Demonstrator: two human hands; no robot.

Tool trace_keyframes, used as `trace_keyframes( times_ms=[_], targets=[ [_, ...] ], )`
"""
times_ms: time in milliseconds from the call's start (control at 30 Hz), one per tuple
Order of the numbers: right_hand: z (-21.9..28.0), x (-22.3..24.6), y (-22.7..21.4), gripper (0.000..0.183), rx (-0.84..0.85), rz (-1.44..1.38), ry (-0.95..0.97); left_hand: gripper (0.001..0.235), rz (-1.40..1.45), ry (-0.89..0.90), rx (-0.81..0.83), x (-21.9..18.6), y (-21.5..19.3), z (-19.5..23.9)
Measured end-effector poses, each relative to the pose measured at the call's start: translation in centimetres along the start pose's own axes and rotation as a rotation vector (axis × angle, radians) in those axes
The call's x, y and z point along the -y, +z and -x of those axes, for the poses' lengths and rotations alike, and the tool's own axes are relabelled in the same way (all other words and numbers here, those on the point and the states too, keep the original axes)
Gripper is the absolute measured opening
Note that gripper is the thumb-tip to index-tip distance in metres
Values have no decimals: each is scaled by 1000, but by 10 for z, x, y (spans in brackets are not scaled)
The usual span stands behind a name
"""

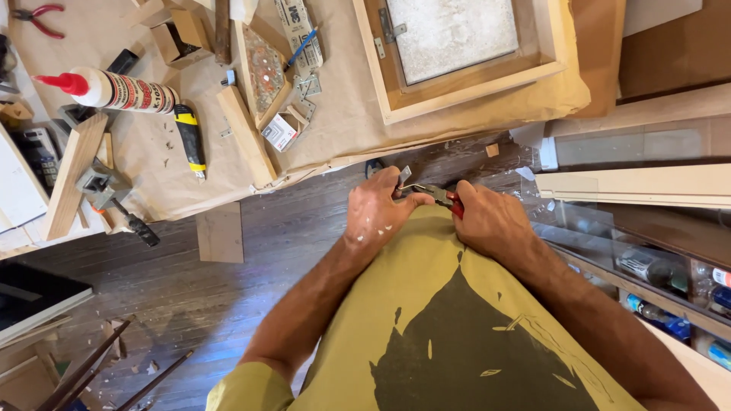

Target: Installing metal brackets and hardware onto a wooden frame using pliers and a power drill.

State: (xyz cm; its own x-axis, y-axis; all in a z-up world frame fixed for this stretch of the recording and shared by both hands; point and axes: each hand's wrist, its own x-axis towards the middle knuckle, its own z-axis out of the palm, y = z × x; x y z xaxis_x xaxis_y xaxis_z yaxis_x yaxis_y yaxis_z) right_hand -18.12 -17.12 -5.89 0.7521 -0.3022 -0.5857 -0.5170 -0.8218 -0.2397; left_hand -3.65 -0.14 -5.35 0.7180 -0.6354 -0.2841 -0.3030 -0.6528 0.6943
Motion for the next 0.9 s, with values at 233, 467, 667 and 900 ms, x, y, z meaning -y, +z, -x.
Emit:
trace_keyframes(
  times_ms=[233,467,667,900],
  targets=[
    [1,4,-10,29,-99,38,17,57,-104,38,-181,-12,11,7],
    [13,3,-24,32,-351,64,-28,52,117,13,27,-15,-16,10],
    [7,-23,-19,20,-918,371,-217,43,1092,-119,482,-1,-68,3],
    [11,-3,-62,30,-1040,538,-297,22,1228,-322,579,-27,-54,2]
  ],
)
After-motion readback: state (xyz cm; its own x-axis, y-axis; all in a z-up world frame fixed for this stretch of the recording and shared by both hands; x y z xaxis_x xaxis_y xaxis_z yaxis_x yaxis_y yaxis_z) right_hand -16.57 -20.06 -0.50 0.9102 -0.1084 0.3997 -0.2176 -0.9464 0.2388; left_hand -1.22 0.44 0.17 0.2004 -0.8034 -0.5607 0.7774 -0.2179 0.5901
